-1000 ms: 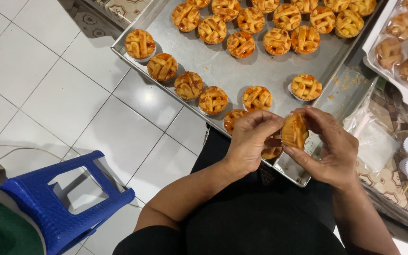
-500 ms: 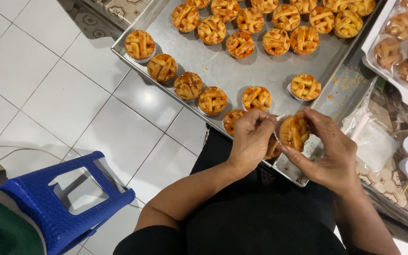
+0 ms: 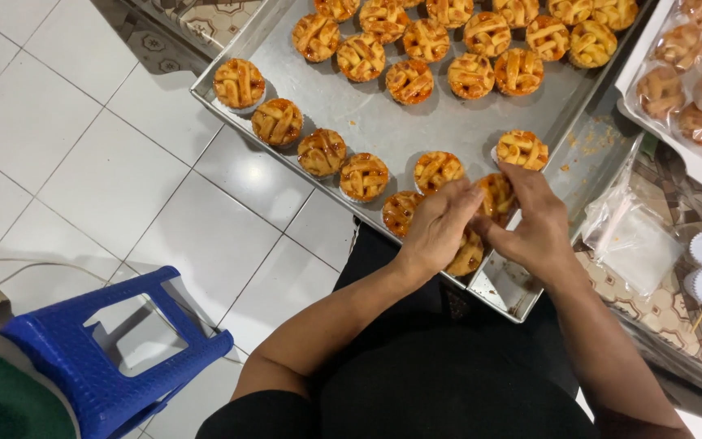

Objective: The person places mini pies into paper cupcake liners by hand and moves them onto a display tray.

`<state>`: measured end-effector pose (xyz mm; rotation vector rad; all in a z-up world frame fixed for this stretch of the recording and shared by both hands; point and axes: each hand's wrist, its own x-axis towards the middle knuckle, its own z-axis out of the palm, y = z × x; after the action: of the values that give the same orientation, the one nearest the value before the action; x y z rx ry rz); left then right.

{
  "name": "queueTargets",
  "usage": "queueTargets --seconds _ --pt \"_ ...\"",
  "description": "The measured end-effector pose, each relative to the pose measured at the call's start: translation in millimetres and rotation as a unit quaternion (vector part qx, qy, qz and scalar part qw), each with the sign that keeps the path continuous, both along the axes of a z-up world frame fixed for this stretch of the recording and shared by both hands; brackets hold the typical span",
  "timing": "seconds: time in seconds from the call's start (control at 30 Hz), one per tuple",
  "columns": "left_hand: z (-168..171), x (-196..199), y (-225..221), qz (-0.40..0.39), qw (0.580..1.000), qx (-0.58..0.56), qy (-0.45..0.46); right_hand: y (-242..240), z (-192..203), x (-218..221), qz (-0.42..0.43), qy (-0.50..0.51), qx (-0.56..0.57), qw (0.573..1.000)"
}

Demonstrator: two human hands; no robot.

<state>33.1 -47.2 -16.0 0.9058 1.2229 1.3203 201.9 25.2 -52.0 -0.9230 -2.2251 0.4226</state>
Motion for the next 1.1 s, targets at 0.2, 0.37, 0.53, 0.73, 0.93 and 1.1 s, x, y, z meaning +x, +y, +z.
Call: queueTargets --seconds 0.2,0.37,0.53,0.73,0.93,1.1 --pt "2 -10 -6 0.098 0.993 0.063 0.011 9 -3 -5 -0.015 -0.083 -0.068 0.994" --pt "18 -24 -11 0.133 0.979 0.148 -0.033 14 -2 -10 -0.026 -0.142 -0.109 0.984" --pt "18 -27 -15 0.147 0.968 0.178 -0.095 11 12 -17 -0.065 -0.234 -0.15 0.958" --pt "35 -28 -22 0.138 0.978 0.119 -0.097 -5 45 -21 -0.063 -0.245 -0.19 0.949" --pt "27 -33 -24 0.122 0.978 0.147 -0.086 -1 20 48 -0.088 -0.04 0.003 0.995" --pt "40 -32 -30 0.118 0.981 0.124 -0.093 19 16 157 -0.365 -0.208 -0.046 0.906"
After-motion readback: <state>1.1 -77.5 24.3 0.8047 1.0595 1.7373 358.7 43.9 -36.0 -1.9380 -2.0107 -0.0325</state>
